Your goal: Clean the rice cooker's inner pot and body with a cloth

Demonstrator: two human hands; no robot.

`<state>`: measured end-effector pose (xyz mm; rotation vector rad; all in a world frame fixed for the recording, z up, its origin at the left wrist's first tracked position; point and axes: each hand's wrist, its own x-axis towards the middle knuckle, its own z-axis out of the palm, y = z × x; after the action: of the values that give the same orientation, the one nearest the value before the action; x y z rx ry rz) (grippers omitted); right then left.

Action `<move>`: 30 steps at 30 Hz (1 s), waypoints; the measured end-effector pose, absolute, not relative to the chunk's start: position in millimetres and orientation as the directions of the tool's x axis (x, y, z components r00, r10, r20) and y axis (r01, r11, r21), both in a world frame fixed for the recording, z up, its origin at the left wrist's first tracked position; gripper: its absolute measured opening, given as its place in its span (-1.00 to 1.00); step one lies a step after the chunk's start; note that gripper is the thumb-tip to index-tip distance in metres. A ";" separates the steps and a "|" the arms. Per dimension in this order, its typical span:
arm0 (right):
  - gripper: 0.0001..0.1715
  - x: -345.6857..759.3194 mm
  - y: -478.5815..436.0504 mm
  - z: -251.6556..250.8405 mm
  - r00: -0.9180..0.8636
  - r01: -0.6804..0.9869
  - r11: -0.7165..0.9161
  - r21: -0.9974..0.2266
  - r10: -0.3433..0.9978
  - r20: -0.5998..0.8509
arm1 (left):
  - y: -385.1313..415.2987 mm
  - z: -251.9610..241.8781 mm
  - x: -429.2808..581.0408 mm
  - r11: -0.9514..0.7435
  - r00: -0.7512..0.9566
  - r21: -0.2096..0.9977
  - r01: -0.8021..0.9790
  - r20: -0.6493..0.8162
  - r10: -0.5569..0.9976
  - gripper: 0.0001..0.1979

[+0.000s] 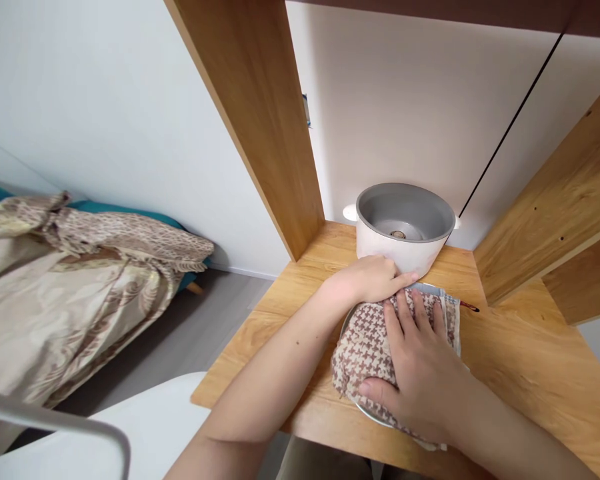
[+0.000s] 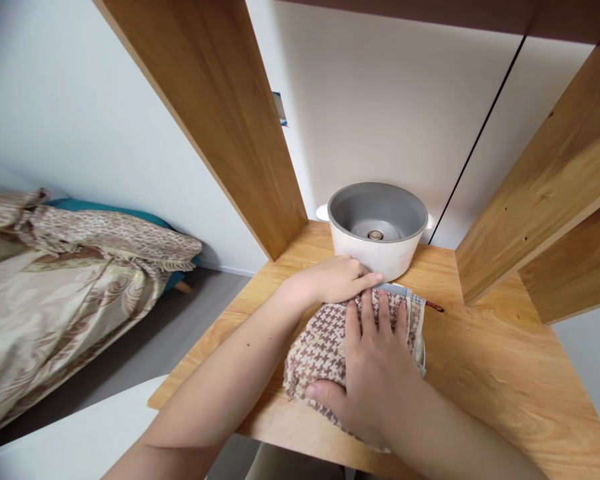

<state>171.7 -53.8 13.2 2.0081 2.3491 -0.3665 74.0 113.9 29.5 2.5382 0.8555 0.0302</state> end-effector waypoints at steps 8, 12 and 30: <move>0.13 173.2 -47.9 21.2 -0.161 0.983 0.137 -0.124 0.964 -0.213 | 112.7 34.9 71.5 -0.762 0.835 0.396 0.513 -0.023 0.550 -0.46; 0.06 170.4 -48.6 22.8 -0.137 0.985 0.112 -0.127 0.969 -0.204 | 107.8 42.9 69.1 -0.770 0.831 0.366 0.523 -0.021 0.555 -0.50; 0.27 190.2 -43.6 20.5 -0.091 0.989 0.068 -0.131 0.980 -0.178 | 104.6 45.5 62.1 -0.668 0.747 0.398 0.628 -0.069 0.661 -0.32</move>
<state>190.2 -43.6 20.5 2.0892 2.2645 -0.3377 62.1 104.6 45.5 2.5472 0.9864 0.1126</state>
